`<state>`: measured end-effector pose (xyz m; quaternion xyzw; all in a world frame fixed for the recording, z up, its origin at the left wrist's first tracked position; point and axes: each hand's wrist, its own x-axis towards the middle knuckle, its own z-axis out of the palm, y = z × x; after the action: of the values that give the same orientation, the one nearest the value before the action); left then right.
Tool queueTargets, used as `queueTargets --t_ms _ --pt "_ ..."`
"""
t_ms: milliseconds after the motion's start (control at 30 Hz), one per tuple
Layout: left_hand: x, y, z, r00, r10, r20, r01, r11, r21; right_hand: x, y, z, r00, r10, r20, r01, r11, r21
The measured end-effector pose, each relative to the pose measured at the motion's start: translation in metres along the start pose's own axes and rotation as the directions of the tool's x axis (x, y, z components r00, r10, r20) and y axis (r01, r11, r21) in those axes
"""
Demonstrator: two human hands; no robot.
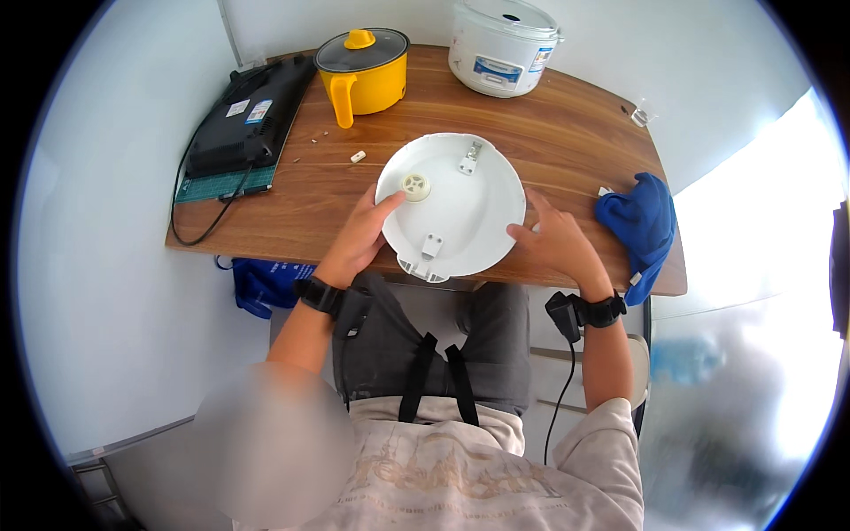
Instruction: The person disassembles a yellow electric kettle and a white rice cooker using a screwdriver. They remove screws from the kettle base, separate the lid, and then proceed to unscrew and separate parts of the rice cooker lid.
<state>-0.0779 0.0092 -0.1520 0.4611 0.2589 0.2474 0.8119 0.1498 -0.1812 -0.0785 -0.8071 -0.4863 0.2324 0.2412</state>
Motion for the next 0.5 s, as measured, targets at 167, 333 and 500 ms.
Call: queueTargets --t_ms 167,333,500 --pt "0.005 -0.007 -0.003 0.999 0.028 -0.034 -0.027 1.000 0.012 0.016 -0.016 0.002 0.964 -0.237 -0.120 0.196 0.940 -0.281" --pt "0.005 -0.012 -0.002 0.993 0.071 -0.090 -0.070 0.997 0.010 0.034 -0.071 0.031 0.889 -0.457 -0.038 0.394 0.803 -0.447" --pt "0.002 -0.019 -0.012 0.991 0.134 -0.013 -0.134 0.990 -0.048 0.054 -0.103 0.056 0.892 -0.446 0.079 0.432 0.785 -0.443"
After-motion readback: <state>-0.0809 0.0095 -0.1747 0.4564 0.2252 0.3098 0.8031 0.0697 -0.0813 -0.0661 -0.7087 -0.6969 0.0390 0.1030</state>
